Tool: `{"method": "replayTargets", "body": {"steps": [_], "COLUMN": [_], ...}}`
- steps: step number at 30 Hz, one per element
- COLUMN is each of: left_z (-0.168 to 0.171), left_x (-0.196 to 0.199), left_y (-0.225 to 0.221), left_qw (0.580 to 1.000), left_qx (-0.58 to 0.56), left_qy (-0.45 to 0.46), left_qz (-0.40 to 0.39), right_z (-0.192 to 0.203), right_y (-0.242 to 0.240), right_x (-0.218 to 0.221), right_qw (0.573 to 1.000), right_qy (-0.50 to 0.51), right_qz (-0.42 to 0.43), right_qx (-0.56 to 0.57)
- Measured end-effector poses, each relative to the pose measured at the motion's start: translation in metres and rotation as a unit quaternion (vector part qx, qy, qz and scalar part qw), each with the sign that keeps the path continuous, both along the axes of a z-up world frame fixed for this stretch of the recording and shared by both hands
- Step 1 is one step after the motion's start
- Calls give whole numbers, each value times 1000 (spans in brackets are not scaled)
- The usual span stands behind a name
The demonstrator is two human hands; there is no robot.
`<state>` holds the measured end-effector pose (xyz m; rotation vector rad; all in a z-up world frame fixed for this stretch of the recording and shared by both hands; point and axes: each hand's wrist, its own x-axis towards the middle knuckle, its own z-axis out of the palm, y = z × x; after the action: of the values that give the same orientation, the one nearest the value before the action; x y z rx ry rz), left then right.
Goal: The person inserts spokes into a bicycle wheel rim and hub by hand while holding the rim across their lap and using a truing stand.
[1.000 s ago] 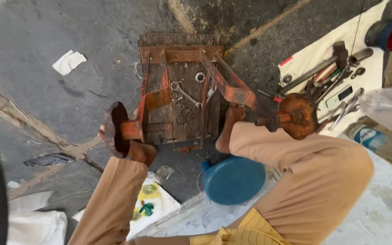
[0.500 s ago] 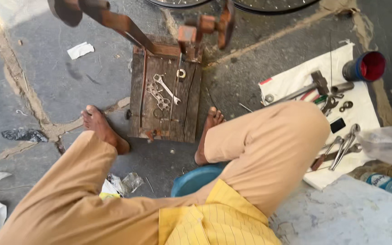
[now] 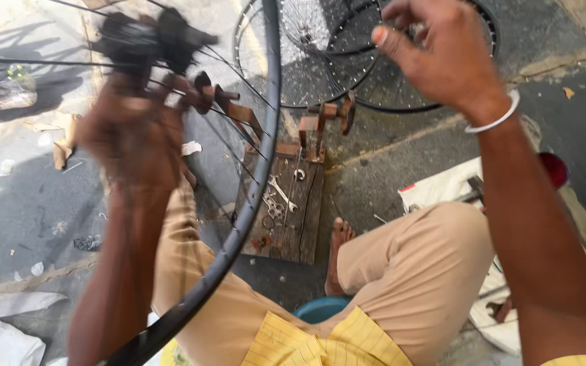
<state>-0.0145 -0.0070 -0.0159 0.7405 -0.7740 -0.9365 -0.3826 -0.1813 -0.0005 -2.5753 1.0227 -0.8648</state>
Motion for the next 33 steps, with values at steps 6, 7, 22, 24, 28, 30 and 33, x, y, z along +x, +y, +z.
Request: {"method": "replayTargets", "body": {"steps": [6,7,22,24,28,30,33], "left_z": [-94,-111,-188,-189,-195,-198,-199], "left_x": [-26,-26,-25,-21,-7,0,12], "left_y": [-38,-45,-62,-57,-51,-50,-55], "left_qw": [987,988,961,959,954,952,950], "left_qx": [145,128,257,264,280,287,291], "left_qy": [-40,-4,-47,-54,-71,-79,-100], "left_qz": [-58,-90,-93,-86,-74,-69,-61], "right_z": [-64,-70,-107,-108,-112,-113,-111], "right_y": [6,4,0,1,2,4,3], "right_x": [18,18,10,7,6,8,10], "right_qw": [947,943,935,937,936,931,910], "right_qy": [-166,-155,-56,-64,-68,-66,-90], "right_qz": [-40,-35,-60,-49,-43,-45,-24], "right_qx": [271,291,346,340,343,356,403]}}
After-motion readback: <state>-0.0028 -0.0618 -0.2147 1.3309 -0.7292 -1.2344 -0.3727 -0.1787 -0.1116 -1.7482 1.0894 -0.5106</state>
